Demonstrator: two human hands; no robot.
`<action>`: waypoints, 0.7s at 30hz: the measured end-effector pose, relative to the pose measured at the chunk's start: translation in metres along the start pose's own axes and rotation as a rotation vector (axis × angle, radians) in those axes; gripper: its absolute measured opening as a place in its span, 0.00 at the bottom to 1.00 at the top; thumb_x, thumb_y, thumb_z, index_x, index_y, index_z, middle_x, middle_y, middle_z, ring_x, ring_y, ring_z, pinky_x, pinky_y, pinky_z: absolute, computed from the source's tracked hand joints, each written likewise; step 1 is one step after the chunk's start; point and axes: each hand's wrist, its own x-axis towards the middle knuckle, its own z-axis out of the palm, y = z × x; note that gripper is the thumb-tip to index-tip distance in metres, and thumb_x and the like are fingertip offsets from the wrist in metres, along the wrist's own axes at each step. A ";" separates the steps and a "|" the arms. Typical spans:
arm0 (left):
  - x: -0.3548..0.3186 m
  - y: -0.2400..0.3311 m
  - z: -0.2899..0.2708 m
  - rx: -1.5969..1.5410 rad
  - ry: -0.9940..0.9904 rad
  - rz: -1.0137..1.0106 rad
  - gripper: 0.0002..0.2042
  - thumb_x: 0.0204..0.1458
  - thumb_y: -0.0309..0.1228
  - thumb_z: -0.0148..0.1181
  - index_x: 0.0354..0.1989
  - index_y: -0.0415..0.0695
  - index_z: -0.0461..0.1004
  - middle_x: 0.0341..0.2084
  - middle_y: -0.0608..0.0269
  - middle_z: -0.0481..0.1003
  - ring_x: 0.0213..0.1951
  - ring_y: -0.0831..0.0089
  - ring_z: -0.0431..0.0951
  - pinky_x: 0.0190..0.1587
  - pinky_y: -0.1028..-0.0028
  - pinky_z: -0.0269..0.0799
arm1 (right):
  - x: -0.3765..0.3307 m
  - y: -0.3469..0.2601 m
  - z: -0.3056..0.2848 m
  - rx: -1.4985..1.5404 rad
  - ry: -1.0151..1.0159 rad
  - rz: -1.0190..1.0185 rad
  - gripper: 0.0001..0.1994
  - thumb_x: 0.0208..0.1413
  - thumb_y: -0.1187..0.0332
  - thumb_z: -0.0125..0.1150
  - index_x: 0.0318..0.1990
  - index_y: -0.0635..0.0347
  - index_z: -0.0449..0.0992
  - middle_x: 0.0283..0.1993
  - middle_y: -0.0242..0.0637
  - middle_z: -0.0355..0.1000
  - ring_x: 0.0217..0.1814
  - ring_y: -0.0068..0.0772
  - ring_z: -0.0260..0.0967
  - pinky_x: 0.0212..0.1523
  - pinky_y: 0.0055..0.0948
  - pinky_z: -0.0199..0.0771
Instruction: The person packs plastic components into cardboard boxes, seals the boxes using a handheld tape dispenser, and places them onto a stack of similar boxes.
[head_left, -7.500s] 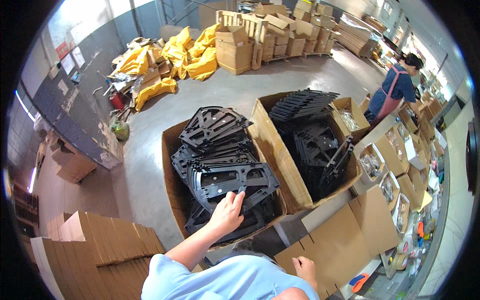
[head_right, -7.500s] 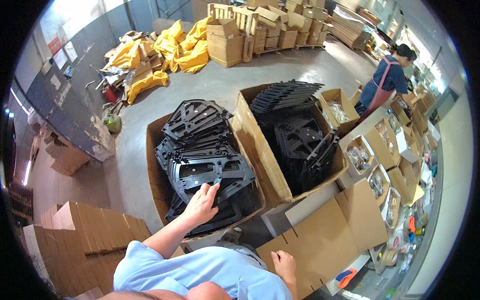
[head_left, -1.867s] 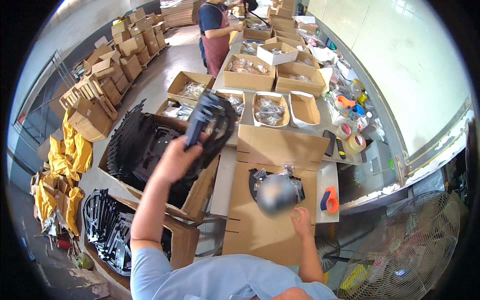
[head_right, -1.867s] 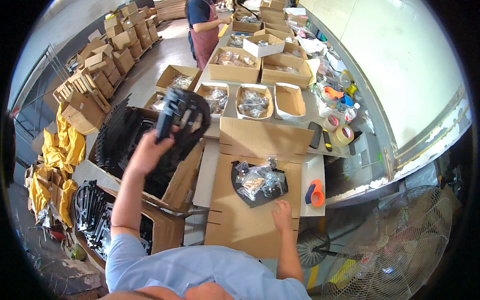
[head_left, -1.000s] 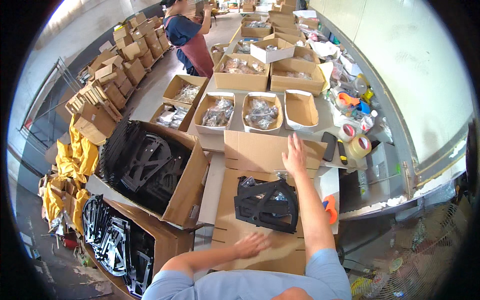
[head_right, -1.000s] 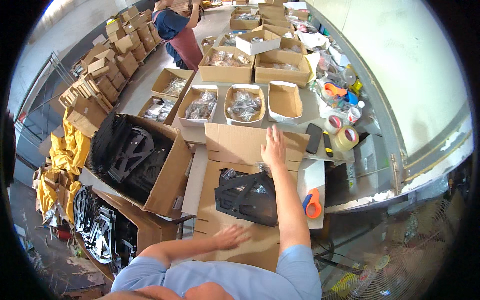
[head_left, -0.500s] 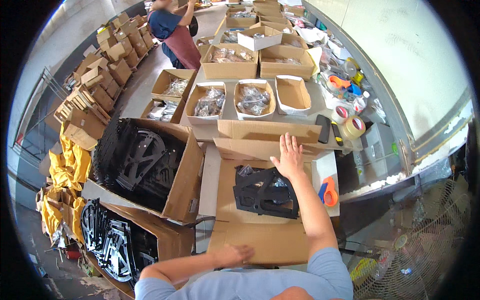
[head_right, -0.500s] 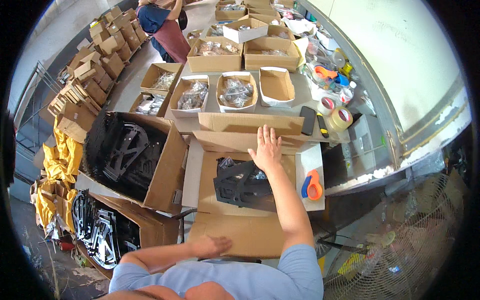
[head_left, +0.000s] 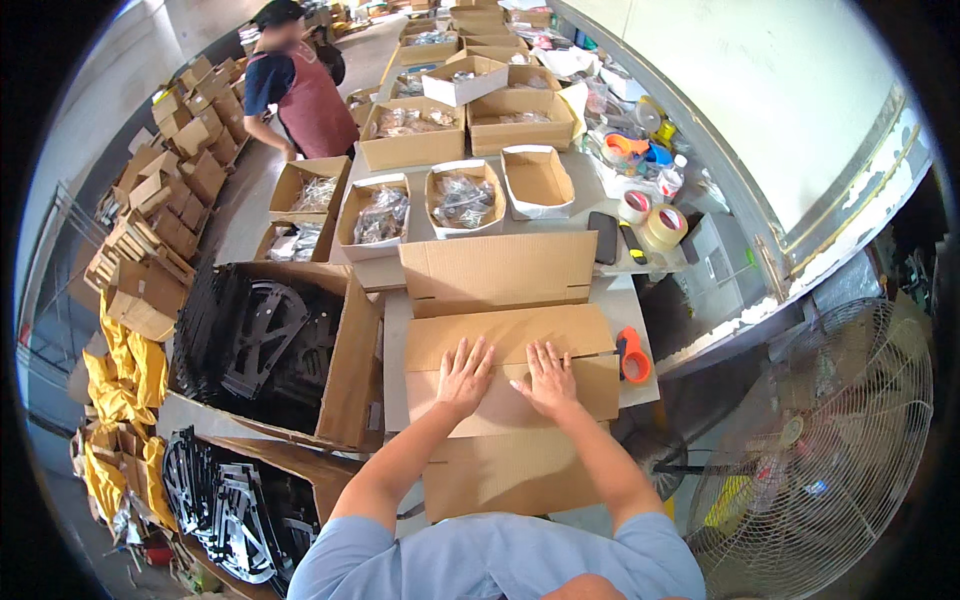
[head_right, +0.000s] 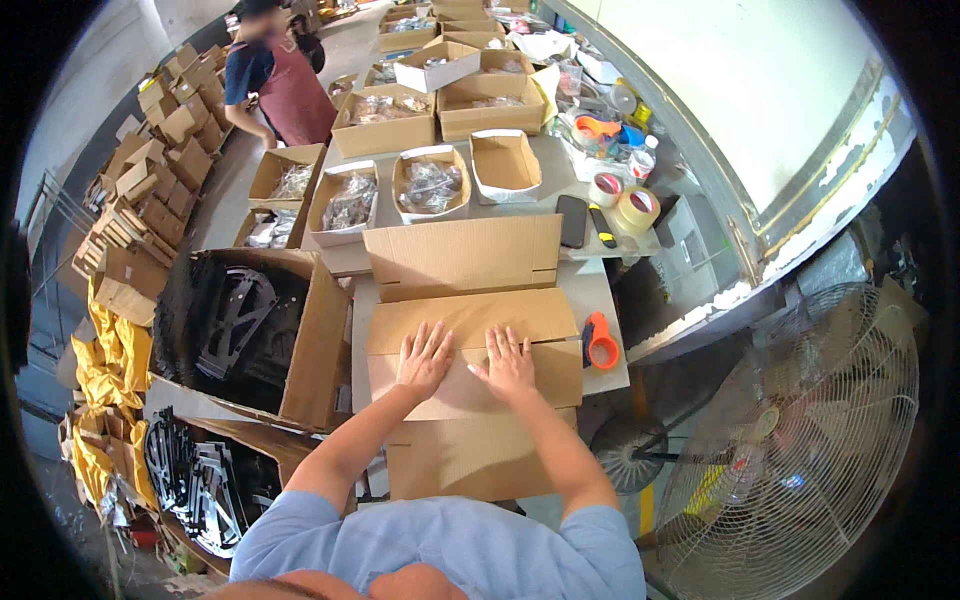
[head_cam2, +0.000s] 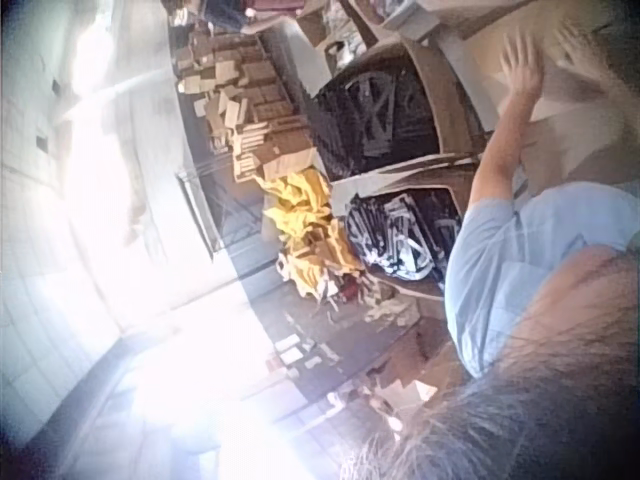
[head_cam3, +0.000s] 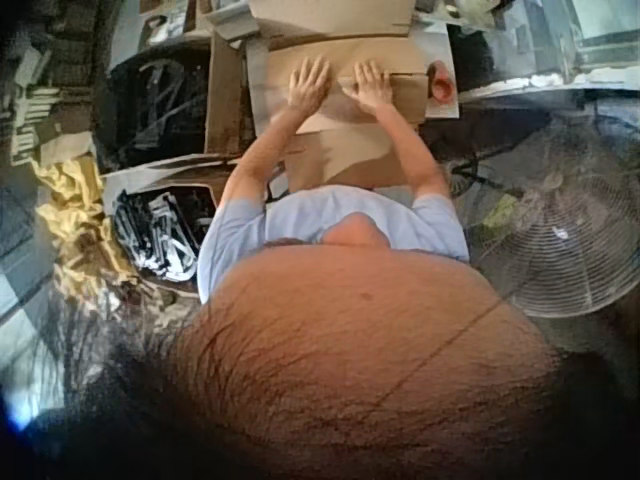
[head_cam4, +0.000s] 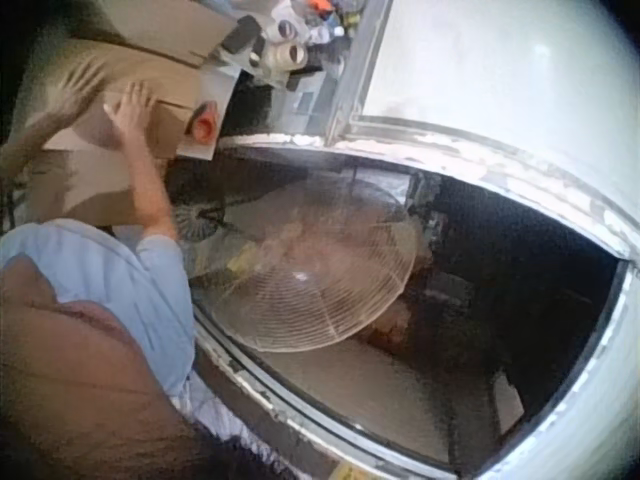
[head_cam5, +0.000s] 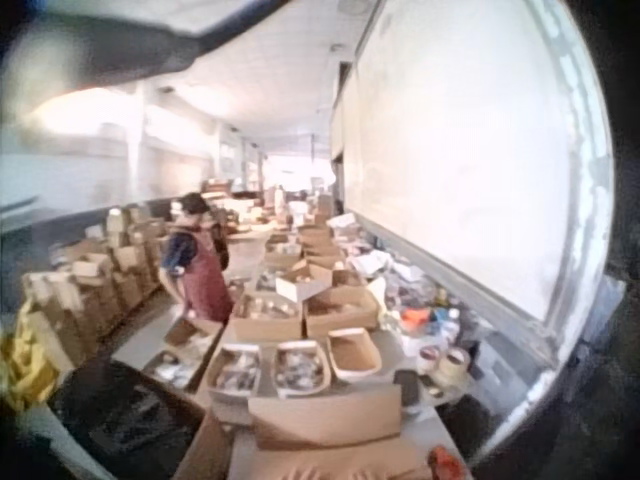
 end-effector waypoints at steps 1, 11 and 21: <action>-0.005 0.002 -0.001 0.016 -0.034 0.021 0.28 0.57 0.45 0.47 0.67 0.57 0.52 0.68 0.64 0.46 0.69 0.56 0.44 0.64 0.43 0.42 | -0.005 0.000 0.009 0.001 0.035 0.008 0.41 0.56 0.39 0.44 0.69 0.59 0.45 0.72 0.38 0.44 0.74 0.42 0.39 0.69 0.54 0.37; -0.009 0.008 0.010 -0.045 -0.243 0.104 0.28 0.58 0.50 0.43 0.68 0.62 0.50 0.70 0.67 0.41 0.70 0.57 0.40 0.68 0.50 0.37 | -0.008 0.011 0.041 0.085 0.096 -0.063 0.38 0.56 0.43 0.47 0.67 0.59 0.52 0.72 0.39 0.45 0.74 0.43 0.39 0.69 0.54 0.38; -0.001 0.005 0.016 -0.026 -0.330 0.055 0.31 0.59 0.52 0.41 0.69 0.57 0.46 0.70 0.65 0.40 0.70 0.55 0.35 0.68 0.51 0.36 | 0.000 0.107 0.045 0.301 0.491 0.293 0.12 0.54 0.67 0.52 0.43 0.60 0.74 0.44 0.48 0.66 0.52 0.50 0.62 0.53 0.47 0.62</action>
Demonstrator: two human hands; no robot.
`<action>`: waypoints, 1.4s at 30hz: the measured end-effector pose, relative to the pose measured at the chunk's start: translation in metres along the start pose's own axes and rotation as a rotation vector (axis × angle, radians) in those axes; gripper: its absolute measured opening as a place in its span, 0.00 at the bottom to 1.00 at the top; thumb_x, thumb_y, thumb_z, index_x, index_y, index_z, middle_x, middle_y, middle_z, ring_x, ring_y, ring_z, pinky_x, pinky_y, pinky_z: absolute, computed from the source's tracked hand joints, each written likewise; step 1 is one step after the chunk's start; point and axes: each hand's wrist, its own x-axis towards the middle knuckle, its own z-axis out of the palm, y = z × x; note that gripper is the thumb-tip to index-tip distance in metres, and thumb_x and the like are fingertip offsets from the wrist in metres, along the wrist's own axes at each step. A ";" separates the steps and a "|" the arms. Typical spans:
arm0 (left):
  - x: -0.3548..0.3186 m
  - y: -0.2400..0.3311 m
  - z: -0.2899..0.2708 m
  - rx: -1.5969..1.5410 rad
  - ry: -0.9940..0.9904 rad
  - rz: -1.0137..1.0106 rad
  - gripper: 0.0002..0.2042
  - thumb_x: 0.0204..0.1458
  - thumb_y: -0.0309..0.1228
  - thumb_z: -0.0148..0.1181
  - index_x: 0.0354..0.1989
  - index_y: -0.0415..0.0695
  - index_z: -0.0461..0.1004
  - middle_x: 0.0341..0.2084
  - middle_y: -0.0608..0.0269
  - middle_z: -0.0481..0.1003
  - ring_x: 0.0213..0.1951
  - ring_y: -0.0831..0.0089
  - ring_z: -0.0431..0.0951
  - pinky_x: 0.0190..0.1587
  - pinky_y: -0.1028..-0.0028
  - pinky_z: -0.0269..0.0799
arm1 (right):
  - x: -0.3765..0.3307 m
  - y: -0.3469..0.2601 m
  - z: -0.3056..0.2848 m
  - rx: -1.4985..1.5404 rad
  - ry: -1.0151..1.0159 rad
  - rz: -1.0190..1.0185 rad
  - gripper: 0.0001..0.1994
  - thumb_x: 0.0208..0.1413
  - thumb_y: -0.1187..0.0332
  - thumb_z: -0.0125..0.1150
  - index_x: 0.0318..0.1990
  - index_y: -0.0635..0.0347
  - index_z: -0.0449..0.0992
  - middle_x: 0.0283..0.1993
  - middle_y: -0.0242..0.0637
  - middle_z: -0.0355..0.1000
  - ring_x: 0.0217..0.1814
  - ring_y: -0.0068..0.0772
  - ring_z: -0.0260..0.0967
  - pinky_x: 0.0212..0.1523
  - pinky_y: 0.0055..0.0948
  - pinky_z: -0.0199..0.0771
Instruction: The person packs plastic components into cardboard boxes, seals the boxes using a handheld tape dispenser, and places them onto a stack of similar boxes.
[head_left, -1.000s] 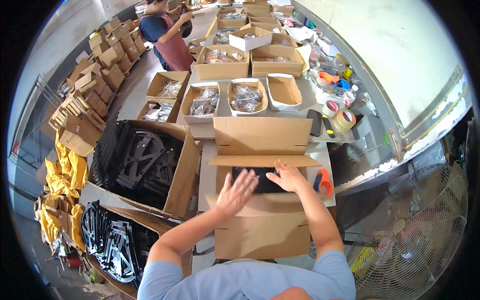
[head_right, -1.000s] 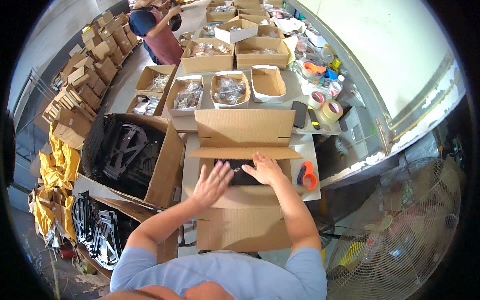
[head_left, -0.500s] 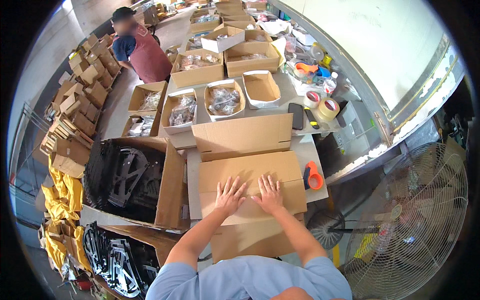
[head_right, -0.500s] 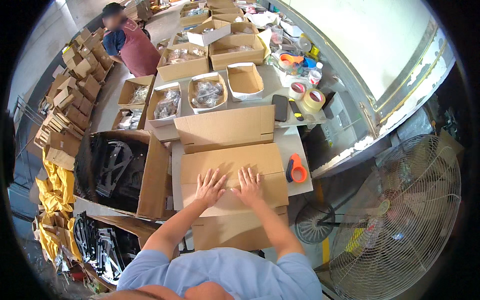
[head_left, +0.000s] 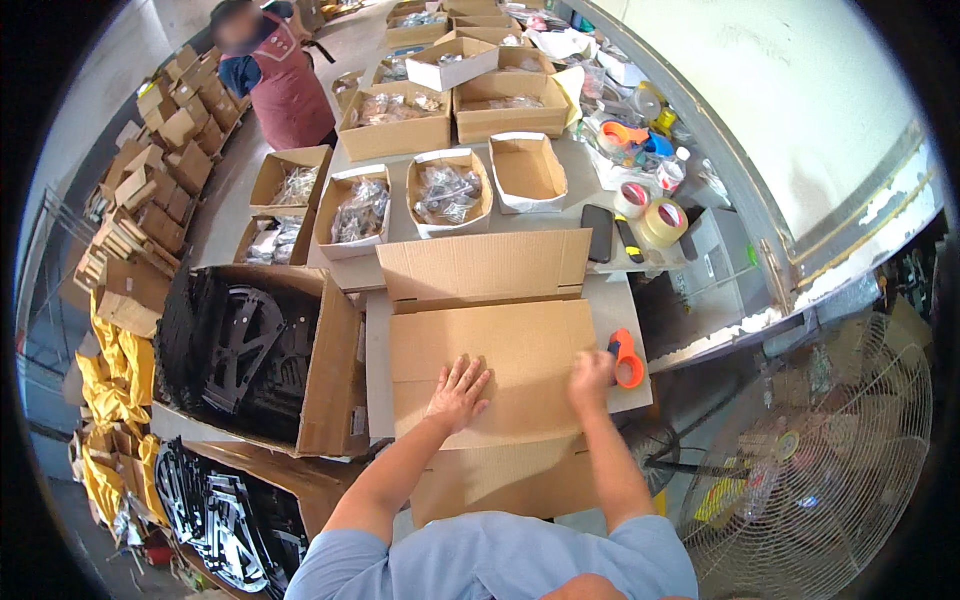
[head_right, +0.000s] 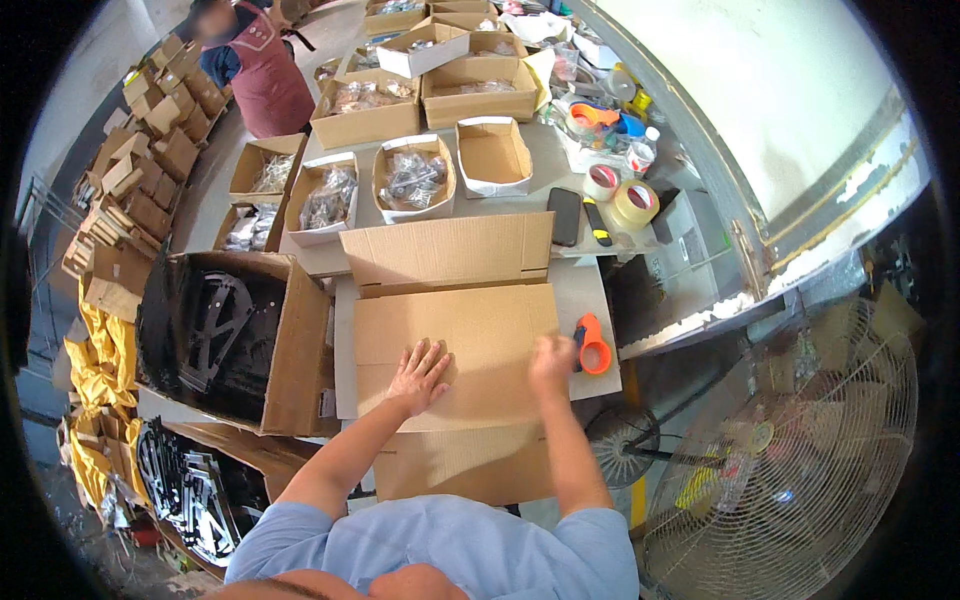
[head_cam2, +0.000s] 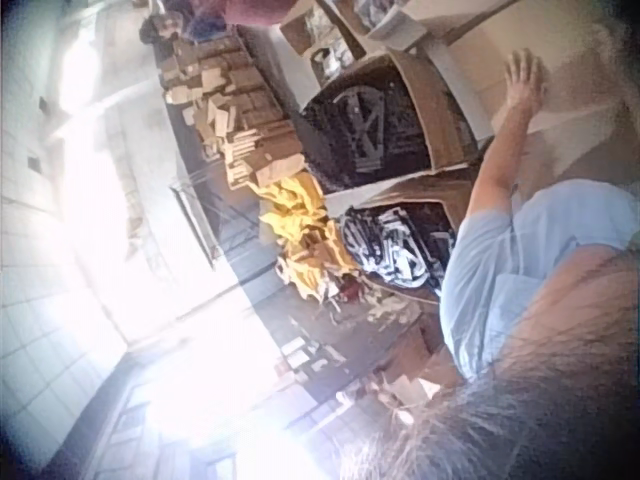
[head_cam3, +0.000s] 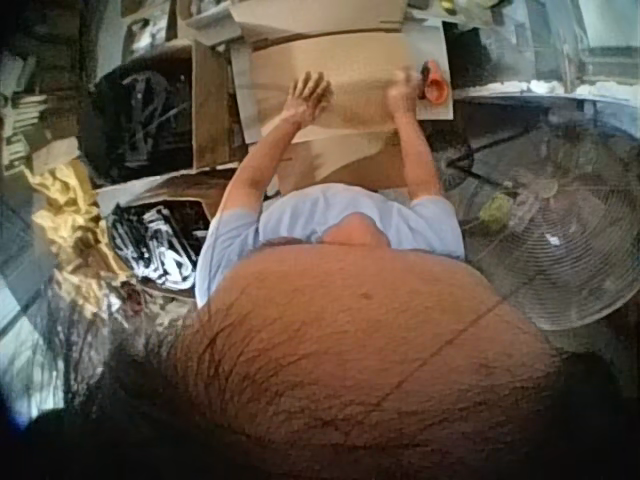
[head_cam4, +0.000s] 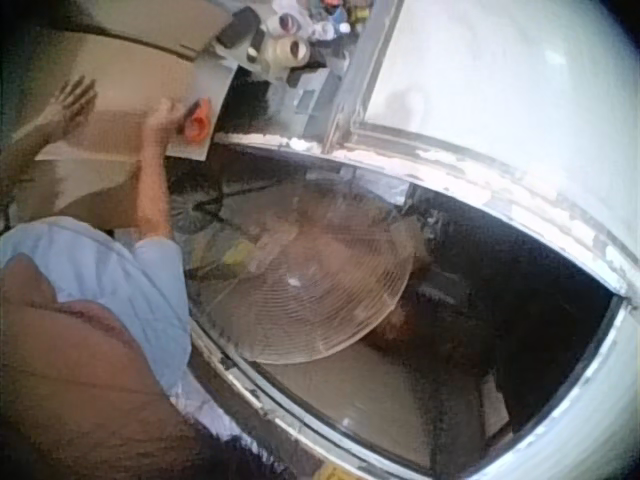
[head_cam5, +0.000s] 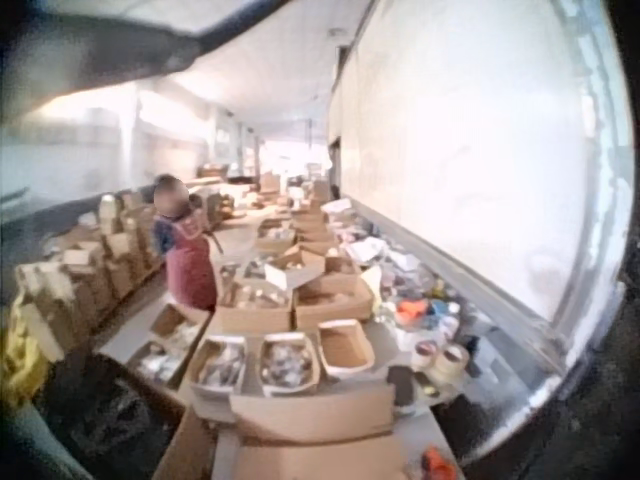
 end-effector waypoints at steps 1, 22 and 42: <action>0.002 0.001 0.004 -0.030 0.022 0.013 0.31 0.58 0.51 0.43 0.69 0.57 0.48 0.70 0.64 0.40 0.70 0.54 0.36 0.68 0.50 0.36 | 0.003 0.026 -0.007 -0.072 -0.018 0.290 0.12 0.53 0.68 0.53 0.44 0.60 0.75 0.41 0.50 0.65 0.49 0.53 0.62 0.50 0.45 0.64; -0.006 -0.004 -0.004 -0.143 -0.003 -0.014 0.26 0.62 0.43 0.37 0.69 0.56 0.47 0.70 0.70 0.39 0.71 0.64 0.36 0.70 0.58 0.33 | 0.102 -0.176 0.000 0.135 -0.310 -0.155 0.19 0.49 0.67 0.55 0.50 0.58 0.74 0.47 0.48 0.73 0.50 0.50 0.70 0.51 0.40 0.70; -0.007 0.028 0.011 -0.066 0.113 0.004 0.39 0.52 0.59 0.46 0.68 0.51 0.48 0.70 0.59 0.41 0.70 0.61 0.39 0.67 0.48 0.37 | -0.100 -0.124 -0.078 0.389 -0.757 0.504 0.13 0.50 0.63 0.57 0.36 0.64 0.80 0.34 0.44 0.78 0.39 0.29 0.75 0.44 0.28 0.71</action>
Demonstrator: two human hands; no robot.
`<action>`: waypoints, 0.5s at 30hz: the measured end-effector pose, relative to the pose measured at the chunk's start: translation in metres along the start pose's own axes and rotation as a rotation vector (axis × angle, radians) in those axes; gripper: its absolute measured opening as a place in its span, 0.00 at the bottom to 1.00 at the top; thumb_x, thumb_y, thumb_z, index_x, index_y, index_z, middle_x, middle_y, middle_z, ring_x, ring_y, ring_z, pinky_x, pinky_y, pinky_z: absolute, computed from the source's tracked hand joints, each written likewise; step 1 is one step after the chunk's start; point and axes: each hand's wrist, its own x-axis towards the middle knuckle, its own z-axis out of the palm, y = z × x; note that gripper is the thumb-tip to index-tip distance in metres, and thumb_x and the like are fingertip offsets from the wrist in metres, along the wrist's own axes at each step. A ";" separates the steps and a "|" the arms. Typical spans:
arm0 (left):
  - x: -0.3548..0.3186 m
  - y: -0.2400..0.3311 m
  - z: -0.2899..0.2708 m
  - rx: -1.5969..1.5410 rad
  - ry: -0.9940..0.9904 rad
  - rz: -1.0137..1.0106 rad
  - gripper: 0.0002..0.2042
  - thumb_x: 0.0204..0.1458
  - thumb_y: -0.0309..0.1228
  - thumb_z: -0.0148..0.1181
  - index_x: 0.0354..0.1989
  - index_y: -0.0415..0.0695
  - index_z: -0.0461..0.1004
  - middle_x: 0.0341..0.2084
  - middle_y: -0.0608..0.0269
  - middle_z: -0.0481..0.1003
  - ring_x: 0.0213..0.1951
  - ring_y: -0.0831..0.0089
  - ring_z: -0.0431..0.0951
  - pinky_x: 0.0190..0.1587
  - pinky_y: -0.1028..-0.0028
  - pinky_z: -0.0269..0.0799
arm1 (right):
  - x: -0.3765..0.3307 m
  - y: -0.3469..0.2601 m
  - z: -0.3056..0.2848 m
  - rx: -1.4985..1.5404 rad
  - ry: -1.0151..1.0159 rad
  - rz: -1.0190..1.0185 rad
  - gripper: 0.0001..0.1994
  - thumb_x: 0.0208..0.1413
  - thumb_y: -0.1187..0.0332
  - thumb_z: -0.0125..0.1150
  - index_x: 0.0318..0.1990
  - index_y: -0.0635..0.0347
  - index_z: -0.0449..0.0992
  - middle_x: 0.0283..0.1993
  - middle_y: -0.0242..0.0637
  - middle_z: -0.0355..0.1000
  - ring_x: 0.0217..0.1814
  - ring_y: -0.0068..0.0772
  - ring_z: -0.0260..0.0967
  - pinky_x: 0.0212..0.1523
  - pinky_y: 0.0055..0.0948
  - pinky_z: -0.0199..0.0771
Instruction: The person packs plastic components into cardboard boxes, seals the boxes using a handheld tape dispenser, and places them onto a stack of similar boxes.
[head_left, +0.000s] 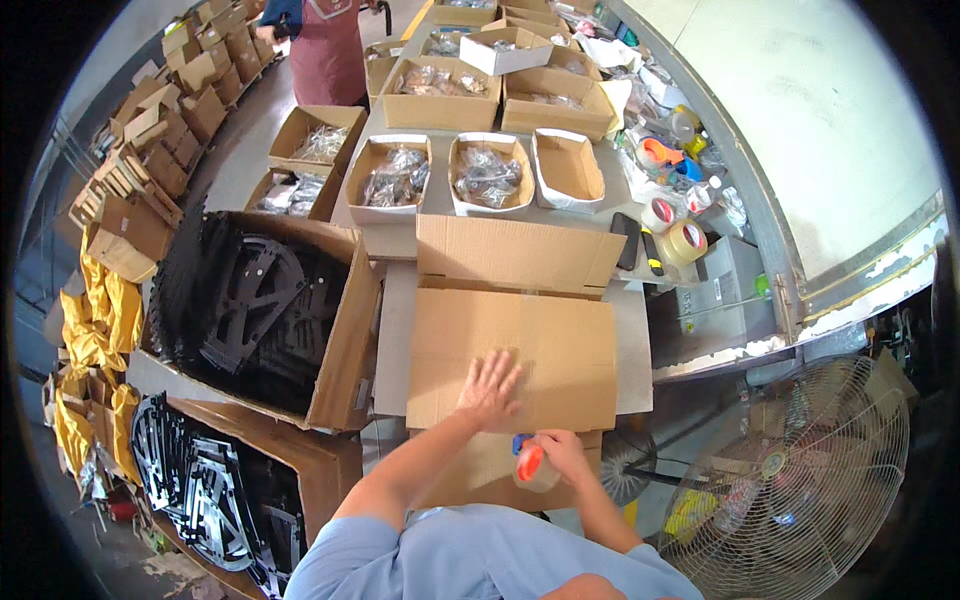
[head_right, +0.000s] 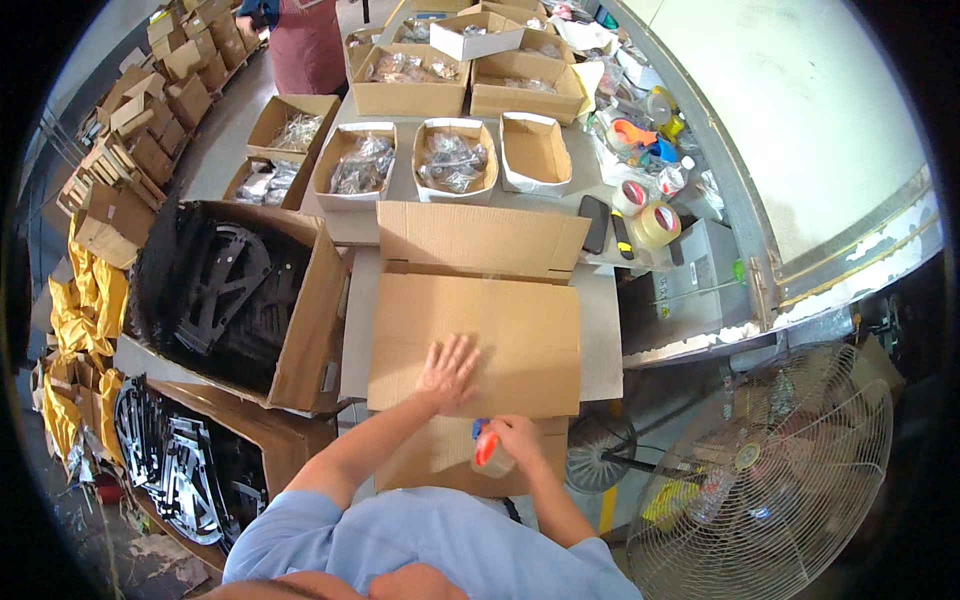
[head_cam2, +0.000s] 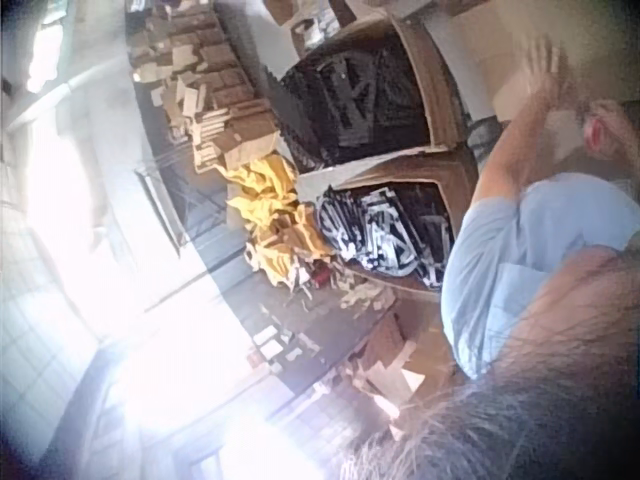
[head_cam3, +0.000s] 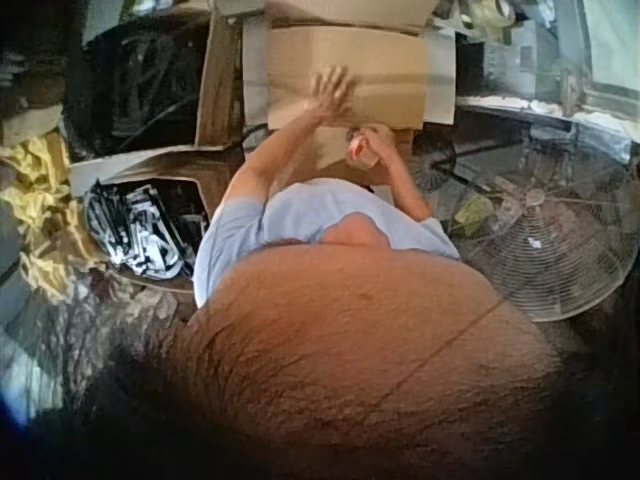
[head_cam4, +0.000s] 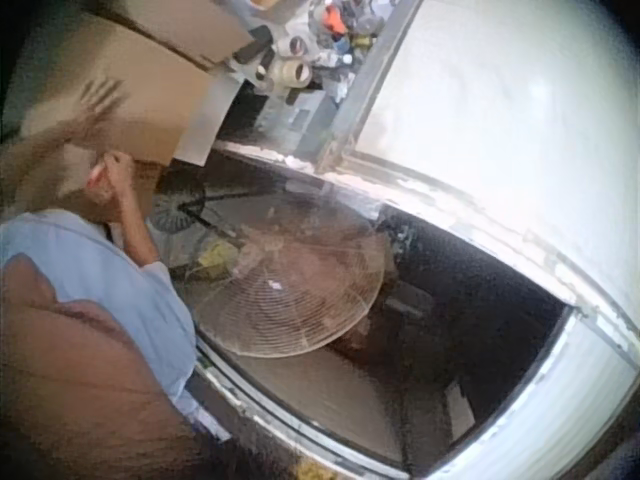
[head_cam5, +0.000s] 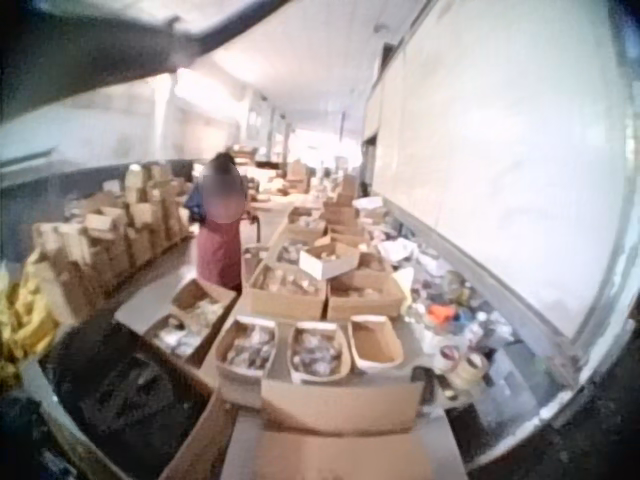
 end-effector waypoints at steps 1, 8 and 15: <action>-0.006 0.006 0.005 -0.001 0.036 0.082 0.40 0.51 0.59 0.47 0.68 0.50 0.48 0.69 0.58 0.42 0.70 0.61 0.40 0.66 0.48 0.38 | -0.006 -0.014 -0.016 -0.029 0.036 -0.090 0.13 0.50 0.63 0.57 0.37 0.64 0.79 0.37 0.43 0.77 0.39 0.31 0.75 0.43 0.28 0.71; -0.019 0.041 0.025 0.053 0.100 0.216 0.44 0.47 0.61 0.51 0.67 0.42 0.50 0.68 0.58 0.47 0.69 0.61 0.46 0.65 0.47 0.44 | 0.049 -0.020 -0.026 -0.836 0.150 -0.320 0.28 0.52 0.52 0.55 0.56 0.61 0.69 0.66 0.43 0.55 0.64 0.46 0.55 0.60 0.42 0.58; -0.022 0.042 0.017 0.041 0.100 0.178 0.44 0.43 0.53 0.60 0.66 0.43 0.52 0.67 0.58 0.51 0.68 0.62 0.49 0.64 0.49 0.47 | 0.190 -0.094 -0.003 -0.938 0.022 -0.342 0.44 0.51 0.35 0.47 0.68 0.56 0.51 0.72 0.44 0.43 0.74 0.49 0.35 0.69 0.58 0.34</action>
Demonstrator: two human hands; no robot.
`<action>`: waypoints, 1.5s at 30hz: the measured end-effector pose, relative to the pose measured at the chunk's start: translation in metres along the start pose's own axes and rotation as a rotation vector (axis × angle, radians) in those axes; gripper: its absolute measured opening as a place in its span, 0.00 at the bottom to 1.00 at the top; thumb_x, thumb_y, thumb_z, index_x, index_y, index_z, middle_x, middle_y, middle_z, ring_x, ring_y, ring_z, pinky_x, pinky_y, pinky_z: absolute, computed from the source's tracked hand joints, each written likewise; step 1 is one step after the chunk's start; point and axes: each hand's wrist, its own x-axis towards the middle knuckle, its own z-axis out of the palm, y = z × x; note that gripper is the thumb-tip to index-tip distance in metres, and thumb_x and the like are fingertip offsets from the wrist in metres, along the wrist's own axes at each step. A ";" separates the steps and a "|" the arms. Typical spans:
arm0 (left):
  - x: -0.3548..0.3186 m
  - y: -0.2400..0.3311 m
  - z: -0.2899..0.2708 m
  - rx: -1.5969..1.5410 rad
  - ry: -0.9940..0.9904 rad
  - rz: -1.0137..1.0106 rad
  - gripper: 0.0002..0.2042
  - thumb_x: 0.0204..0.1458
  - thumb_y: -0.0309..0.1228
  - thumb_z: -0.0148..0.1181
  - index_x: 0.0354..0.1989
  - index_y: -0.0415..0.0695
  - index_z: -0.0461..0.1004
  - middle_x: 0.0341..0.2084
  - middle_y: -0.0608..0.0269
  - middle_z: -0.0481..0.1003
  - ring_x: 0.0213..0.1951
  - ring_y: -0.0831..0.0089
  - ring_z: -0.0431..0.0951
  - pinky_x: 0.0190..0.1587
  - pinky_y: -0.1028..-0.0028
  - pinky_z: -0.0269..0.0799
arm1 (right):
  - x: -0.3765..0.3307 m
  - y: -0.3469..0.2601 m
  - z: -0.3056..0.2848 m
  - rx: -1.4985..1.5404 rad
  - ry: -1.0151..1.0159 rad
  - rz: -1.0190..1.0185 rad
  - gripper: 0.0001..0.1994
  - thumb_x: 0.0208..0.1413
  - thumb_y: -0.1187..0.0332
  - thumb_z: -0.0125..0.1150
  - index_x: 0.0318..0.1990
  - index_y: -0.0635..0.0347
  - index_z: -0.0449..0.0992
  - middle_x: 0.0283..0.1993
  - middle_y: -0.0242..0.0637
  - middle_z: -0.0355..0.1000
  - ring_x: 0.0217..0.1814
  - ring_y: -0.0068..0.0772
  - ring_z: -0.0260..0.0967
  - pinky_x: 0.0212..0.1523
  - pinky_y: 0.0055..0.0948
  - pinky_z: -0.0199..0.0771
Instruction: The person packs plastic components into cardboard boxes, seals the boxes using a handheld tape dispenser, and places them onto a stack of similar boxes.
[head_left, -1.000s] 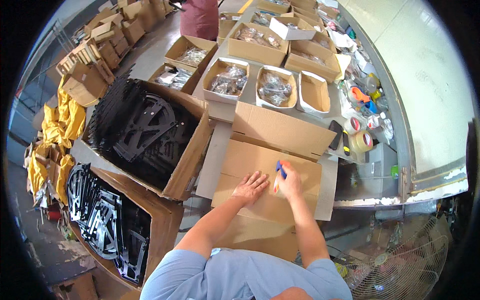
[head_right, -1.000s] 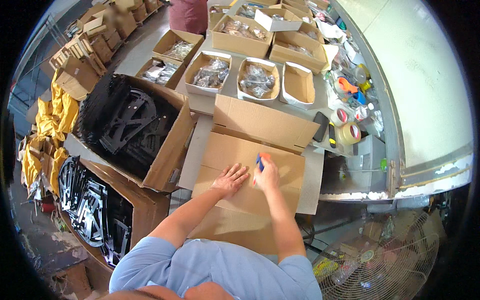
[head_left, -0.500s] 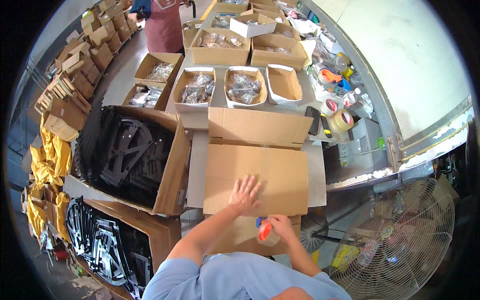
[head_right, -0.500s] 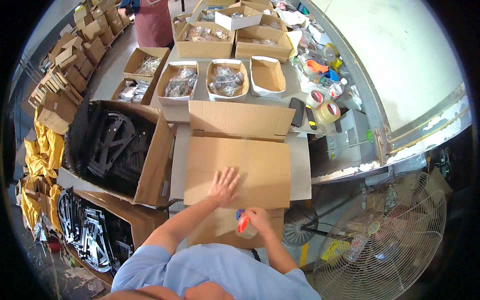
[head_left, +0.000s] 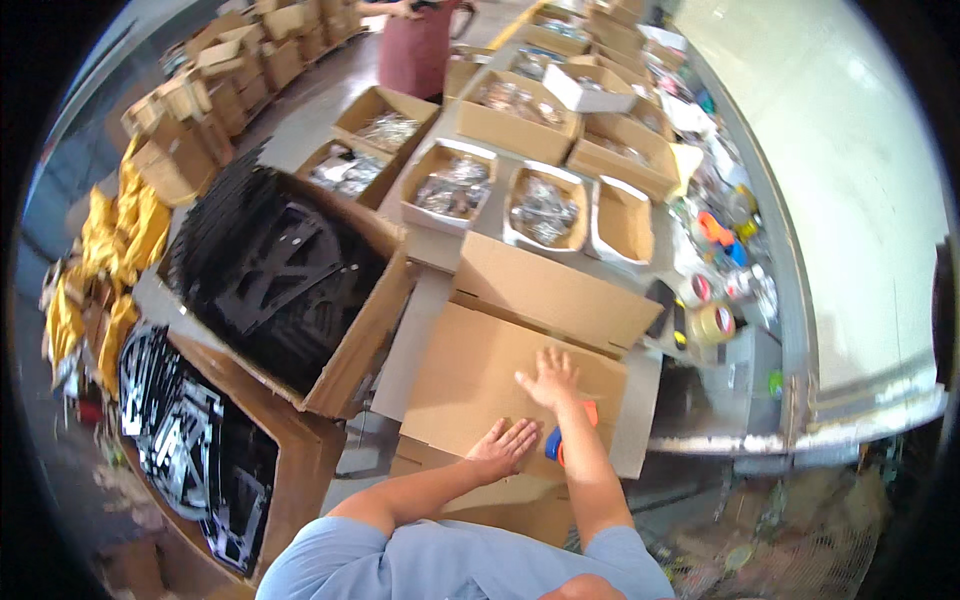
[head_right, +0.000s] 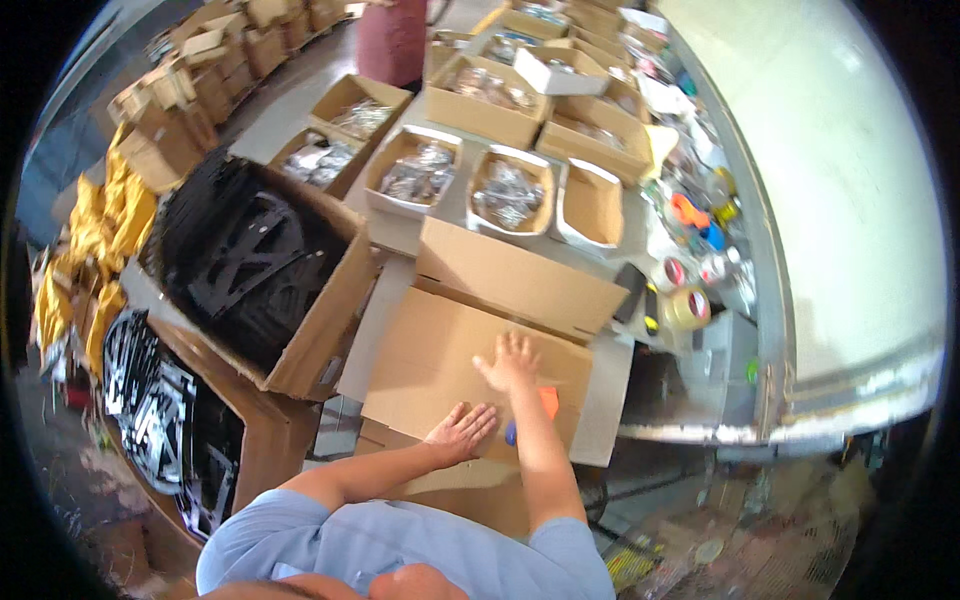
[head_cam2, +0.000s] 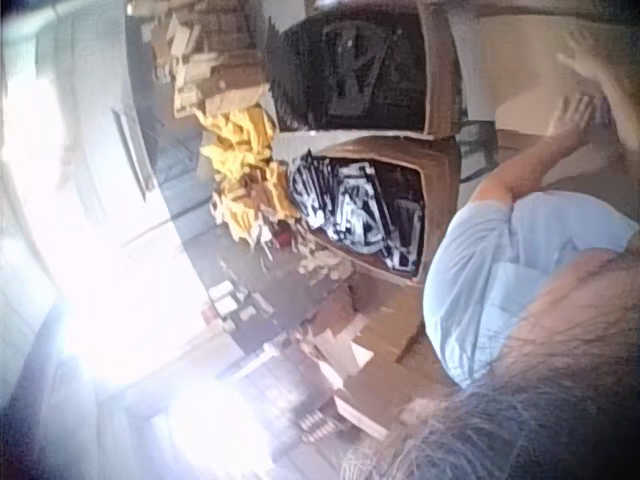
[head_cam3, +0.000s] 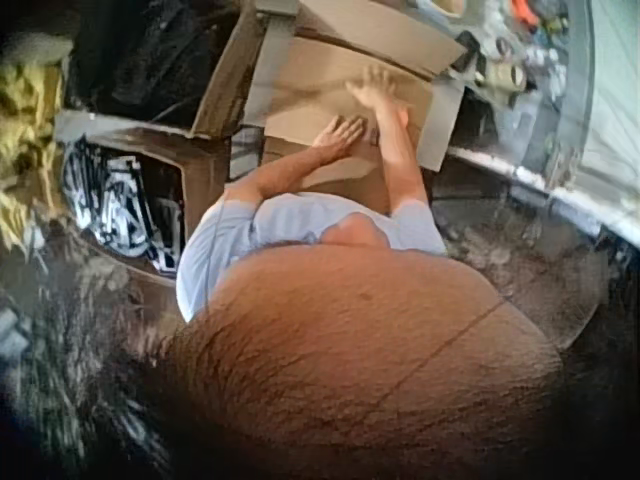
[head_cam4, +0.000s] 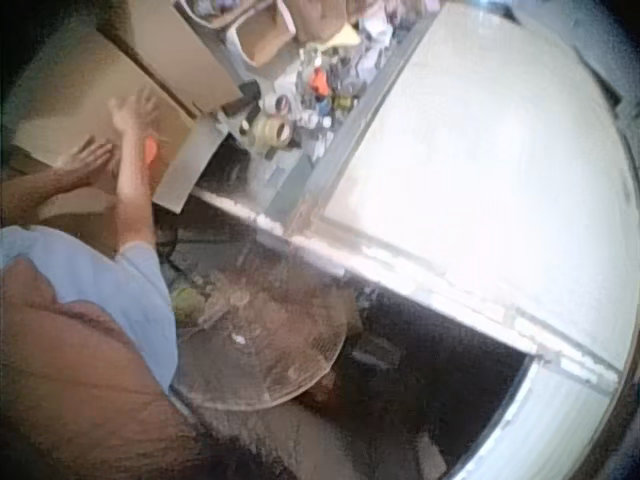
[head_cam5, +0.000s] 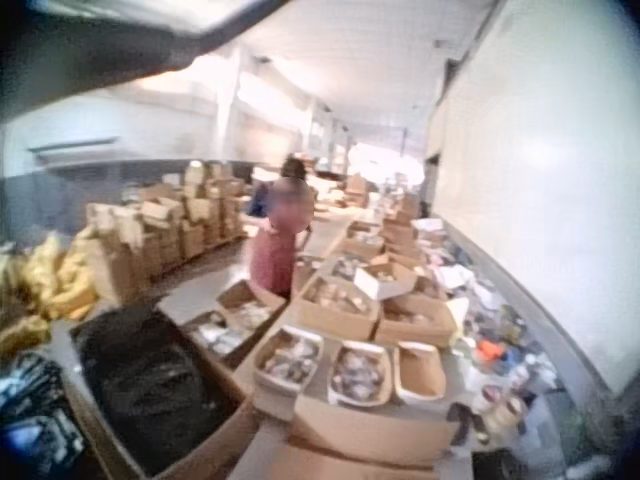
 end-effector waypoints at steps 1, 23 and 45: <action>-0.001 0.001 0.005 0.012 0.000 -0.011 0.42 0.44 0.51 0.61 0.66 0.44 0.52 0.67 0.59 0.50 0.68 0.63 0.48 0.65 0.52 0.47 | 0.025 0.009 0.005 0.008 0.052 -0.003 0.45 0.50 0.34 0.47 0.68 0.56 0.51 0.72 0.46 0.44 0.74 0.50 0.36 0.69 0.58 0.33; -0.107 -0.063 0.048 -1.076 1.245 -1.300 0.32 0.51 0.30 0.63 0.60 0.46 0.50 0.52 0.54 0.64 0.55 0.63 0.64 0.57 0.66 0.61 | 0.147 -0.101 0.022 0.831 -0.584 -0.571 0.15 0.53 0.70 0.63 0.49 0.58 0.75 0.45 0.30 0.74 0.49 0.25 0.67 0.52 0.28 0.67; -0.131 -0.134 0.003 -0.803 0.456 -0.980 0.14 0.43 0.35 0.65 0.39 0.43 0.78 0.29 0.52 0.73 0.34 0.59 0.75 0.37 0.65 0.71 | -0.044 -0.076 -0.075 0.287 -0.435 -0.337 0.26 0.57 0.52 0.54 0.60 0.55 0.64 0.51 0.53 0.68 0.54 0.47 0.66 0.55 0.43 0.65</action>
